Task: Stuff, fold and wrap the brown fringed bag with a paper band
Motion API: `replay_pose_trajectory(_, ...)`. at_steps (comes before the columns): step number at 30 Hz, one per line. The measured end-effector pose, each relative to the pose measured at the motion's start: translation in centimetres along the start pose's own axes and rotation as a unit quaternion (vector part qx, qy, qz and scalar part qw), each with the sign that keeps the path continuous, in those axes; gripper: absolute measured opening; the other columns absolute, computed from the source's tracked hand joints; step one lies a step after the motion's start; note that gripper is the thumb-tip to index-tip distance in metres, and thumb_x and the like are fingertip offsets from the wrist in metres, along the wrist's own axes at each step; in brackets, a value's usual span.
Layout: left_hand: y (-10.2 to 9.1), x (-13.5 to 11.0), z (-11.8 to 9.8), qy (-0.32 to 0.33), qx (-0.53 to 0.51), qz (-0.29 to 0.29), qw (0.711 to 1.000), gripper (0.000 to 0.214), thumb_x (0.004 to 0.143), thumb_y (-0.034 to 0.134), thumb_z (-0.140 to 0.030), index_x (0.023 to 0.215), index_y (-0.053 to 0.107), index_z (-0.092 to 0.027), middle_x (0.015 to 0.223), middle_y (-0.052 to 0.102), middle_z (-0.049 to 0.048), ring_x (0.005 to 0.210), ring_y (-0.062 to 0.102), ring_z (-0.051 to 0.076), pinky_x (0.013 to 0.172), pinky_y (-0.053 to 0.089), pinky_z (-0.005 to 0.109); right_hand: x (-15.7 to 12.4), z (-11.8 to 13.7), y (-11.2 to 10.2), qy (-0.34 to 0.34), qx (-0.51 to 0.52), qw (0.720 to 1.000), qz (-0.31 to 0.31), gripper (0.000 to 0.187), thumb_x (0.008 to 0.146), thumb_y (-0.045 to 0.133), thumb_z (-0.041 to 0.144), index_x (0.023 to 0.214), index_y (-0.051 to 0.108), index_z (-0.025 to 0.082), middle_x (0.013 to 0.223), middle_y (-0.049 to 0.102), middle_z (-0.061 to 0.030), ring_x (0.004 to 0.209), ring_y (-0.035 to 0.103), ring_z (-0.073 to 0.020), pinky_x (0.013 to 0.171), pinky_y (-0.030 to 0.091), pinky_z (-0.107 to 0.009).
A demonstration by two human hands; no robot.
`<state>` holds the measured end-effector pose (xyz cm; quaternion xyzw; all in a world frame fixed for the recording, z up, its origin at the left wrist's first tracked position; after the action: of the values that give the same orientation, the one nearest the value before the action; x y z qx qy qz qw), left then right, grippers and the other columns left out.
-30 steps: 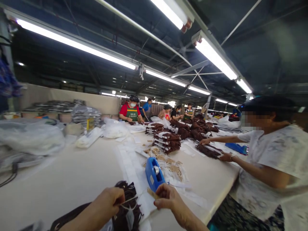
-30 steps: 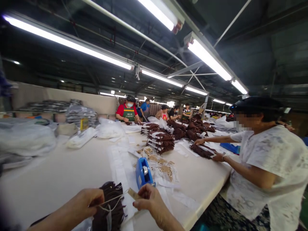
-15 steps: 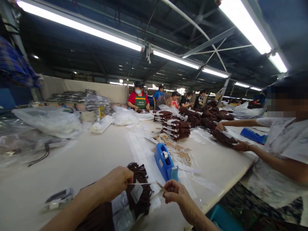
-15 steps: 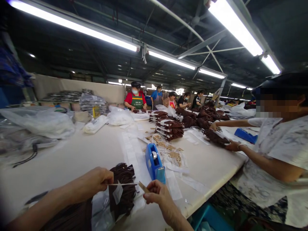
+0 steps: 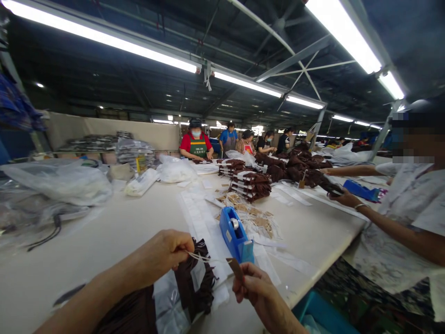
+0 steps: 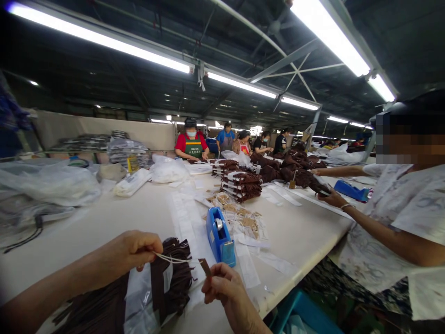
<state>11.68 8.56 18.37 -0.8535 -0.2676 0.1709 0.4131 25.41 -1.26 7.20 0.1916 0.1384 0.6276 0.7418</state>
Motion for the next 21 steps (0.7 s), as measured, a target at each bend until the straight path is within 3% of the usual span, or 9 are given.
replay_pose_trajectory(6,0.0,0.0,-1.3,0.000,0.000,-0.007,1.000,0.017,0.064,0.041,-0.024,0.066,0.057,-0.019,0.054,0.050,-0.0050,0.052,0.051,0.011,0.050,0.035,0.019,-0.4,-1.7,0.7,0.040,0.102,0.994,0.020,0.040,0.069,0.059,0.042,0.090,0.059,0.009,0.063,0.065,-0.0090,0.046,0.056,-0.0126,0.046,0.038,-0.021)
replay_pose_trajectory(14,0.7,0.1,-1.8,0.004,-0.022,-0.001,1.000,0.016,0.065,0.041,-0.026,0.067,0.056,-0.019,0.055,0.051,-0.0040,0.052,0.051,0.012,0.050,0.036,0.020,-0.2,-4.3,0.9,0.068,0.130,0.989,0.029,0.032,0.066,0.064,0.036,0.081,0.064,0.008,0.053,0.063,-0.0062,0.036,0.052,-0.0105,0.036,0.035,-0.017)
replay_pose_trajectory(17,0.6,0.1,-2.4,0.011,-0.038,0.003,0.999,0.016,0.065,0.043,-0.026,0.068,0.057,-0.019,0.057,0.051,-0.0041,0.054,0.053,0.012,0.050,0.037,0.020,-0.2,-4.6,1.8,0.070,0.157,0.984,0.045,0.032,0.060,0.069,0.031,0.082,0.067,0.008,0.062,0.064,-0.0053,0.048,0.057,-0.0107,0.041,0.040,-0.017)
replay_pose_trajectory(21,1.0,-0.1,-3.6,0.019,-0.090,0.025,0.995,0.014,0.064,0.046,-0.026,0.067,0.057,-0.018,0.058,0.053,-0.0037,0.055,0.053,0.012,0.051,0.039,0.020,0.1,-4.0,4.0,0.057,0.207,0.973,0.084,0.054,0.053,0.073,0.026,0.104,0.064,0.011,0.096,0.066,-0.0077,0.080,0.061,-0.0156,0.073,0.046,-0.025)
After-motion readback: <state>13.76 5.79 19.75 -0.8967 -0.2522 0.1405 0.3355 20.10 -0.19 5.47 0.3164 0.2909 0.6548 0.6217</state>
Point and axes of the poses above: each hand's wrist, its own x-axis towards the middle knuckle, its own y-axis out of the palm, z = x × y, the point moved 10 cm from there along x, towards the middle knuckle
